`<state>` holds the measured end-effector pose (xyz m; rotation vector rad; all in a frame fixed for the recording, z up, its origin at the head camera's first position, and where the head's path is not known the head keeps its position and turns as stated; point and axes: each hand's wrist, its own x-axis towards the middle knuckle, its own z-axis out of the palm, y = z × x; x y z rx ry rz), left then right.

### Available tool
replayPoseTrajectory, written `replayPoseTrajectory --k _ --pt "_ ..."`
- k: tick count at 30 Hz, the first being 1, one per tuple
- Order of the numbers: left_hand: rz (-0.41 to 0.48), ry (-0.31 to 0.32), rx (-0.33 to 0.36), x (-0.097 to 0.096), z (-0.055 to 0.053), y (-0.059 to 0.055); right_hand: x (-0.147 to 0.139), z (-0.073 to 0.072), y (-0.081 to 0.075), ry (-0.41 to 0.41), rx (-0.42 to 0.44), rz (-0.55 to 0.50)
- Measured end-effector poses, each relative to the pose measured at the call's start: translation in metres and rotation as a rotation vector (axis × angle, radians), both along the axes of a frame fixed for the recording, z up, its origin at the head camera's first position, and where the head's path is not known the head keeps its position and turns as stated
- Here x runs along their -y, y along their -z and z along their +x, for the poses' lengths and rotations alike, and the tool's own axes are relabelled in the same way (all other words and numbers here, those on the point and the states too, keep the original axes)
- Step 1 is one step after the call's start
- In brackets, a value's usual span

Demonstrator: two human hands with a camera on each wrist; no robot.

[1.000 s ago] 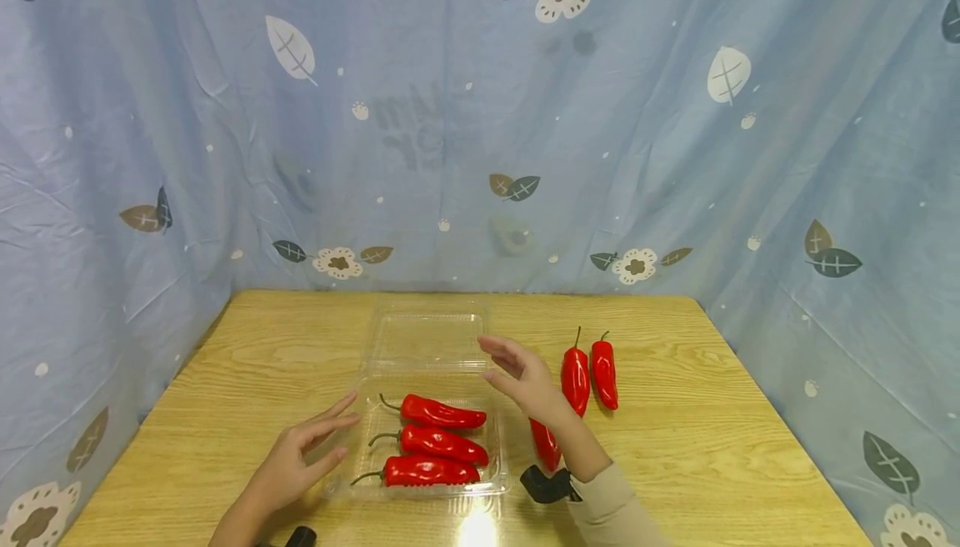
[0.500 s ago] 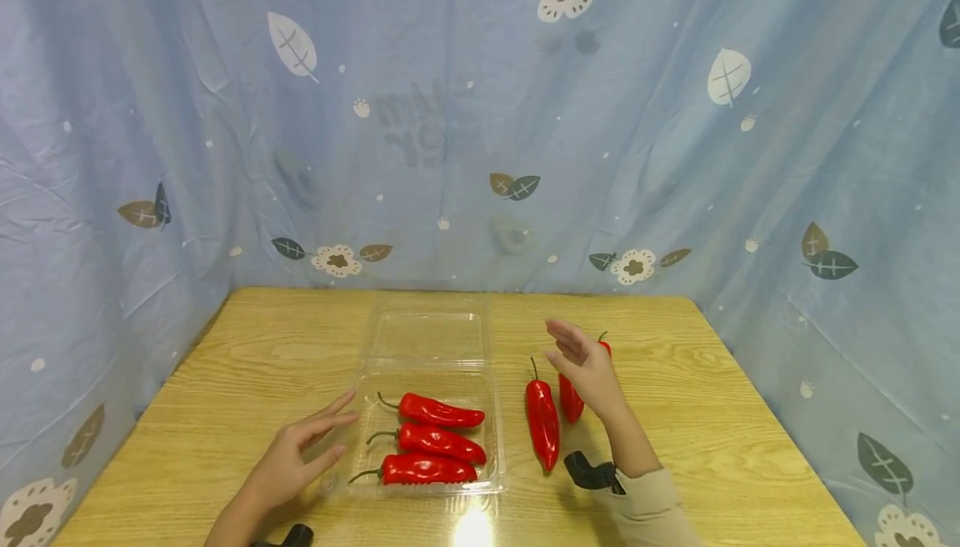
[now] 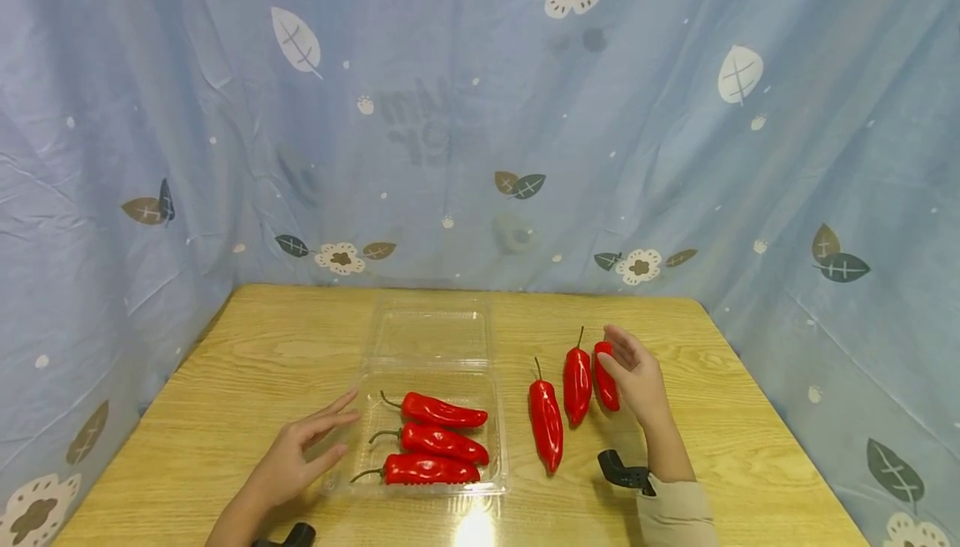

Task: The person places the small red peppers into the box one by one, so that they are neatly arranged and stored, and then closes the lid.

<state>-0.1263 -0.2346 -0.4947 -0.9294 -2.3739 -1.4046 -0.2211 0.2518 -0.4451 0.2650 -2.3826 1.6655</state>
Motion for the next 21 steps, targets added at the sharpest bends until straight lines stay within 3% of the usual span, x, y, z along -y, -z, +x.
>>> replayPoseTrajectory --k 8,21 --pt "-0.016 -0.009 0.021 0.000 0.000 0.000 -0.018 0.003 0.010 0.064 0.033 0.038" --pt "-0.025 -0.014 0.004 -0.001 0.000 0.000 -0.025 -0.005 0.026 0.007 0.209 0.183"
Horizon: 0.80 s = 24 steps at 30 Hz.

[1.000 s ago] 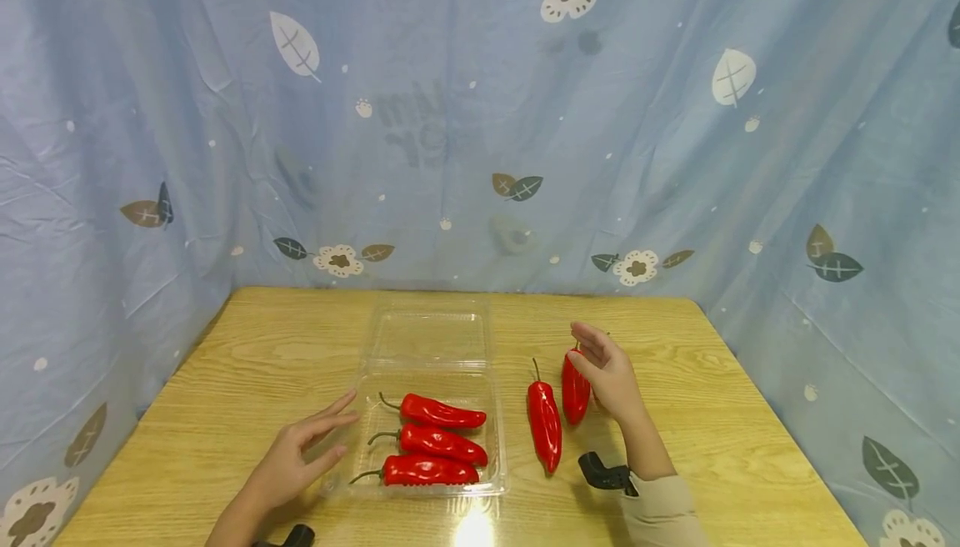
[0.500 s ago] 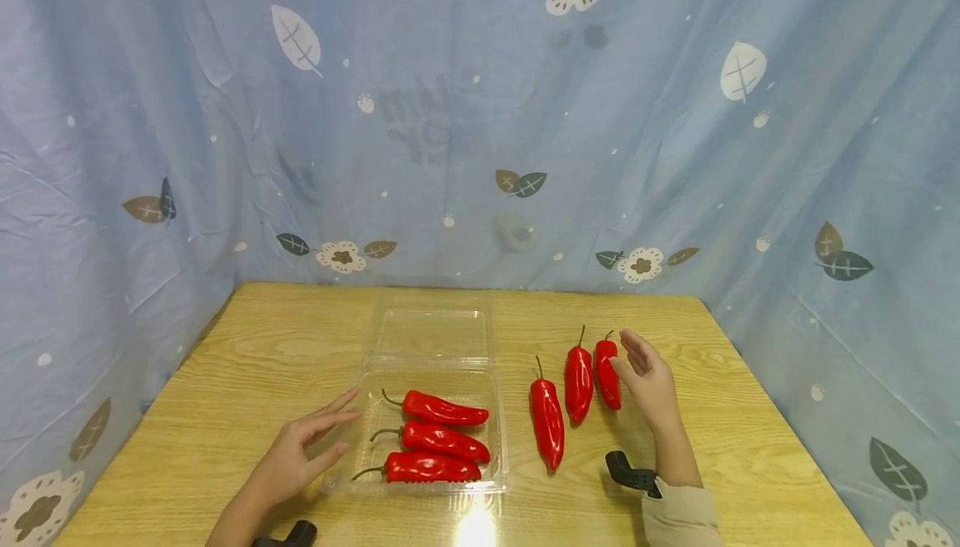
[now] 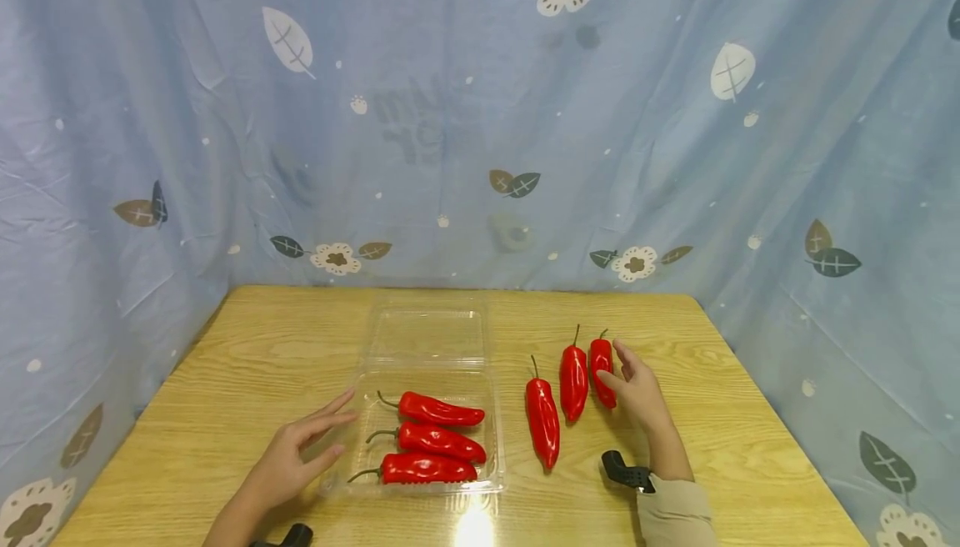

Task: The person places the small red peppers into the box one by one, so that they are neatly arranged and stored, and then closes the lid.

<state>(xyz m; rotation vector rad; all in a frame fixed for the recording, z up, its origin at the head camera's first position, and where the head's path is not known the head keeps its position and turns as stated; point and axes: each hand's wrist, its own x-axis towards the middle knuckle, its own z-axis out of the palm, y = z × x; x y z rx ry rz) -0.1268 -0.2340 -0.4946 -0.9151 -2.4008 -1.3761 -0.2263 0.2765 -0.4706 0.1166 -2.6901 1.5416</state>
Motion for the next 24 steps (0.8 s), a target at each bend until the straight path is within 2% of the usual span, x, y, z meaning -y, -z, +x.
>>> replayPoseTrajectory --k 5,14,24 --pt "-0.001 0.001 0.002 0.000 0.000 0.000 0.002 0.000 0.006 0.005 0.023 0.056" --pt "0.004 -0.004 -0.011 0.000 0.000 0.005 0.002 -0.002 0.016 0.004 0.032 0.089" --pt "0.011 0.009 -0.009 -0.001 0.002 -0.002 0.001 -0.005 0.018 0.006 0.065 0.062"
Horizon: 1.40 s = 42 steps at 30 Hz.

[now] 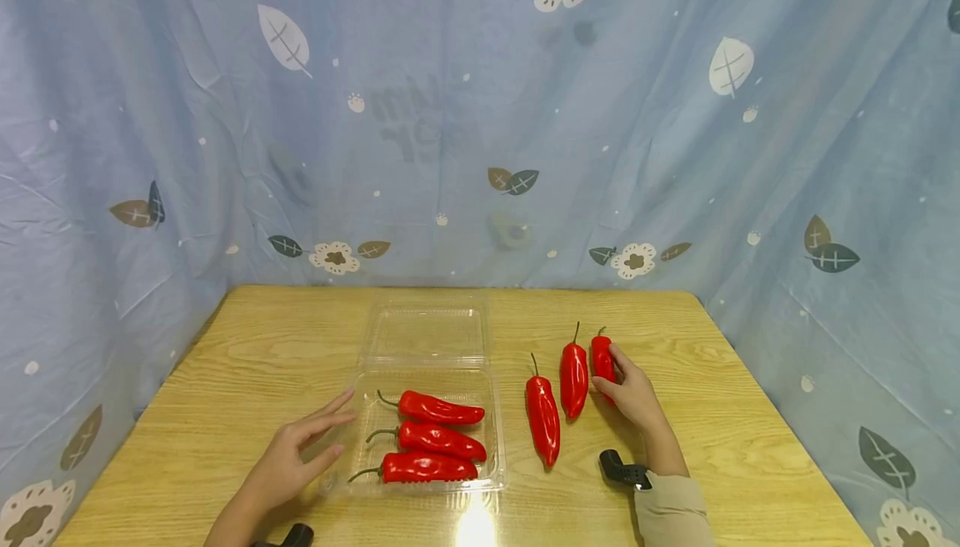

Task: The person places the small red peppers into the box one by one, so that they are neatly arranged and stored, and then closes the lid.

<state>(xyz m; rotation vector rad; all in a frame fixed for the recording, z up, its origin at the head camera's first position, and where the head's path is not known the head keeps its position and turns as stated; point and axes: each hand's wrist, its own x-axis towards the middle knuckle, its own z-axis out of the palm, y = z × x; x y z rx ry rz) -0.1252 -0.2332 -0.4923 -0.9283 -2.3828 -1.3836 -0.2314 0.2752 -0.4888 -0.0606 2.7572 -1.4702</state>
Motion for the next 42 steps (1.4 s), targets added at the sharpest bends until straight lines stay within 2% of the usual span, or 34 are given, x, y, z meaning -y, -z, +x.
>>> replayPoseTrajectory --k 14,18,24,32,42 --pt "0.000 -0.007 -0.041 -0.002 0.001 -0.001 0.001 0.000 0.000 0.095 0.021 0.026" --pt "-0.008 -0.014 -0.024 -0.001 0.000 -0.001 0.000 0.001 -0.002 0.099 0.028 -0.010" --pt "0.021 -0.006 -0.066 0.000 -0.001 0.003 -0.003 0.002 -0.006 0.114 0.025 -0.088" --pt "0.025 -0.005 -0.053 0.000 -0.001 0.003 0.002 0.005 -0.020 0.116 -0.065 -0.273" --pt "0.003 -0.015 -0.052 0.000 -0.001 0.004 0.008 0.010 -0.029 0.088 -0.089 -0.325"
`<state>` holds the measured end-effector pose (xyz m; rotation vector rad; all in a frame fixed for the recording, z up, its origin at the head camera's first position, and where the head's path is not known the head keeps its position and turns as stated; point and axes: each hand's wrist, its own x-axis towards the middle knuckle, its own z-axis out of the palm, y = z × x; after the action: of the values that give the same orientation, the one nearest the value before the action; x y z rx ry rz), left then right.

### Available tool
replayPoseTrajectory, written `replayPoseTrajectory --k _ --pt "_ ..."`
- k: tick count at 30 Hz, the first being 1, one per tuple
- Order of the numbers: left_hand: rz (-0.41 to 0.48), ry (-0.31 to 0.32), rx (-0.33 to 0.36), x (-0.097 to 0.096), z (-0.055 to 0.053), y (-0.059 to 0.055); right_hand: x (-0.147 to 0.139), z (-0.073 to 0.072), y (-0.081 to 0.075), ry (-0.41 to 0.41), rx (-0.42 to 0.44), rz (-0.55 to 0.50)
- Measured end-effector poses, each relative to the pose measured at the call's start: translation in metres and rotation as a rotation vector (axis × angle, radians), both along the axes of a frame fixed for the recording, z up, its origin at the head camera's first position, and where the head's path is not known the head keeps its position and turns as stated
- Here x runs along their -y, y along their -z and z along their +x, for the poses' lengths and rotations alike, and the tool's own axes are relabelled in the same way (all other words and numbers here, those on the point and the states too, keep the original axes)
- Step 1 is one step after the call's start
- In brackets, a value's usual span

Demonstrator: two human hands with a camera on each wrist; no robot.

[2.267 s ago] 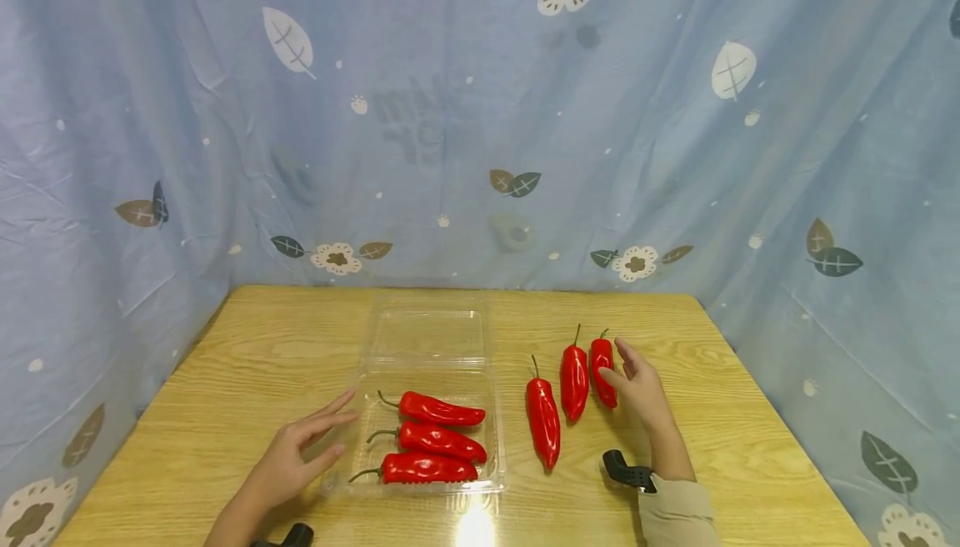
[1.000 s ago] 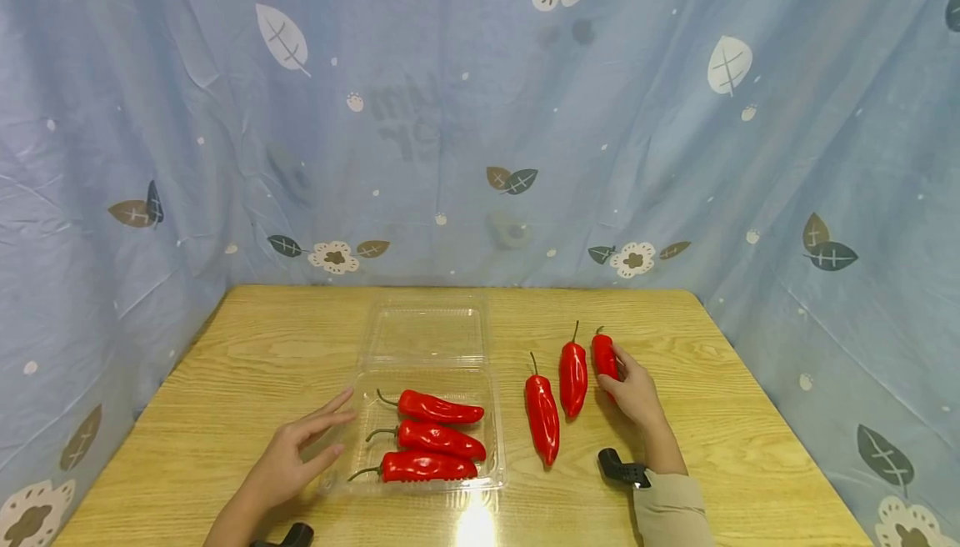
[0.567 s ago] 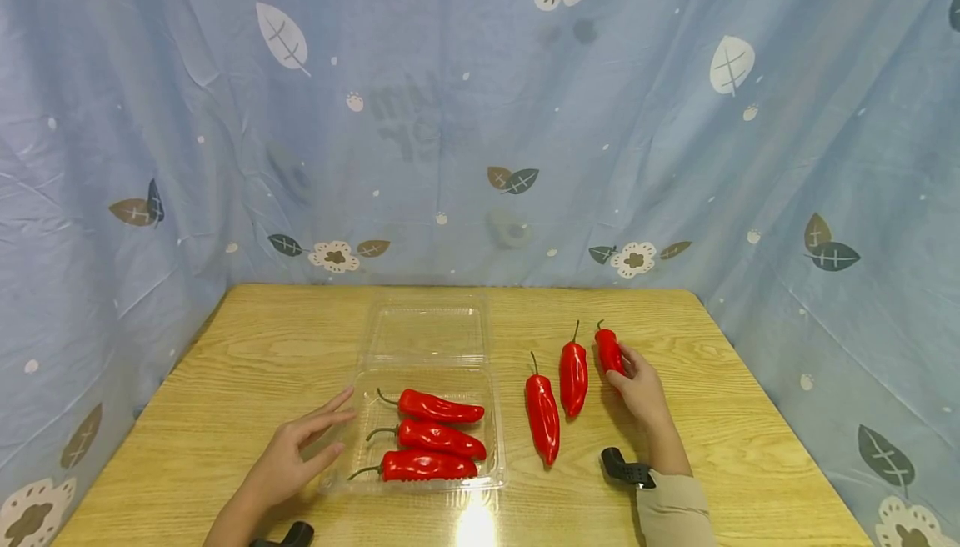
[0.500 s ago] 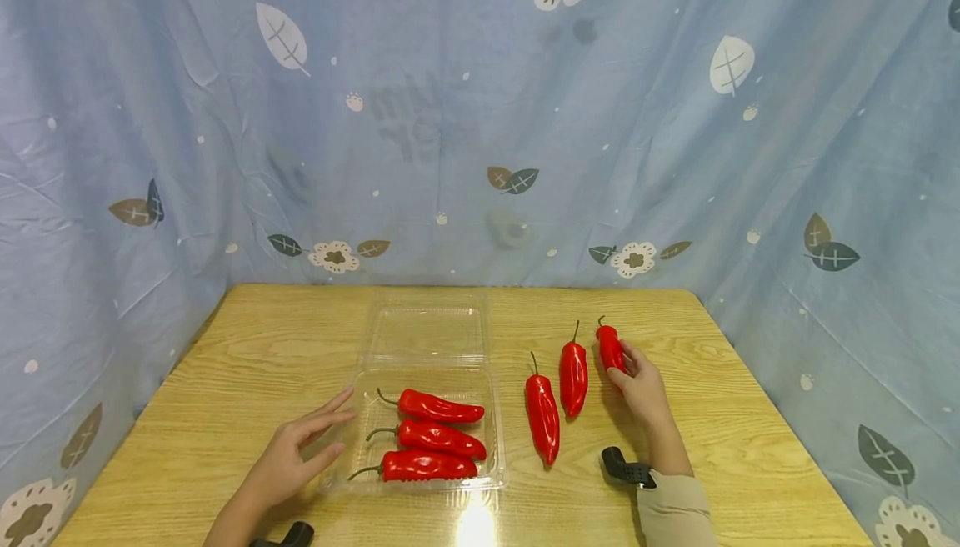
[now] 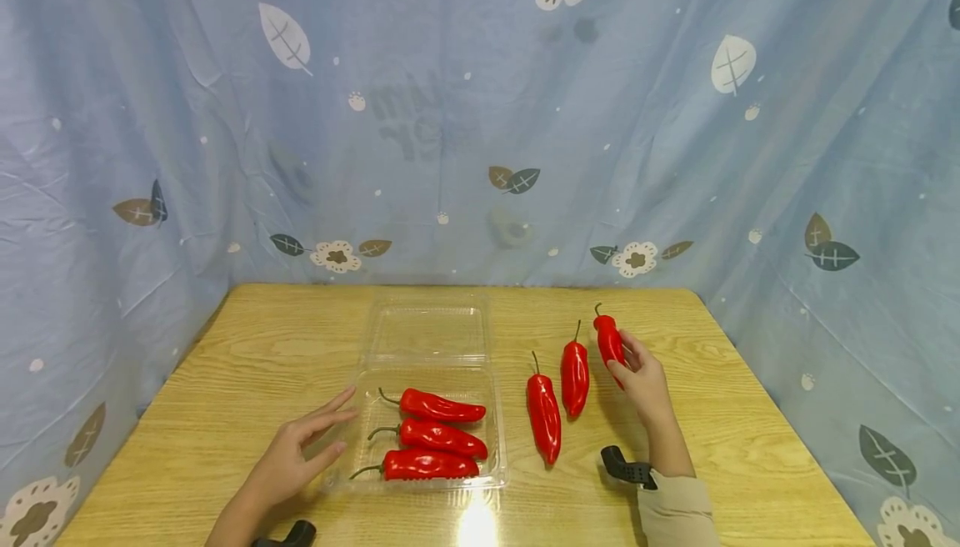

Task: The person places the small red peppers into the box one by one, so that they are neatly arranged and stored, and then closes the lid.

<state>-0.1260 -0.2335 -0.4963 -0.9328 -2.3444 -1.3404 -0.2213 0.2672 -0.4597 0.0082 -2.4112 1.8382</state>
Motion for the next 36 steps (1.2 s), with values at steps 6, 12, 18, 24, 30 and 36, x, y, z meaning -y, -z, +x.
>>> replayPoseTrajectory --k 6,12,18,24,30,36 --pt "0.010 0.005 0.001 -0.001 -0.001 0.001 0.011 0.004 -0.009 -0.050 -0.052 -0.014" --pt "0.024 0.011 0.006 -0.001 -0.001 0.002 0.036 0.008 -0.018 -0.145 -0.090 0.005" --pt "0.032 0.023 -0.001 -0.002 0.000 0.001 0.060 0.013 -0.022 -0.248 -0.132 -0.018" --pt "0.027 0.019 0.000 -0.001 -0.001 0.002 0.081 0.021 -0.025 -0.341 -0.118 -0.054" --pt "0.028 0.012 -0.010 0.000 0.000 0.001 0.102 0.027 -0.023 -0.456 -0.139 0.000" --pt "-0.001 0.014 0.037 0.002 0.000 0.000 0.118 0.033 -0.018 -0.549 -0.179 0.058"
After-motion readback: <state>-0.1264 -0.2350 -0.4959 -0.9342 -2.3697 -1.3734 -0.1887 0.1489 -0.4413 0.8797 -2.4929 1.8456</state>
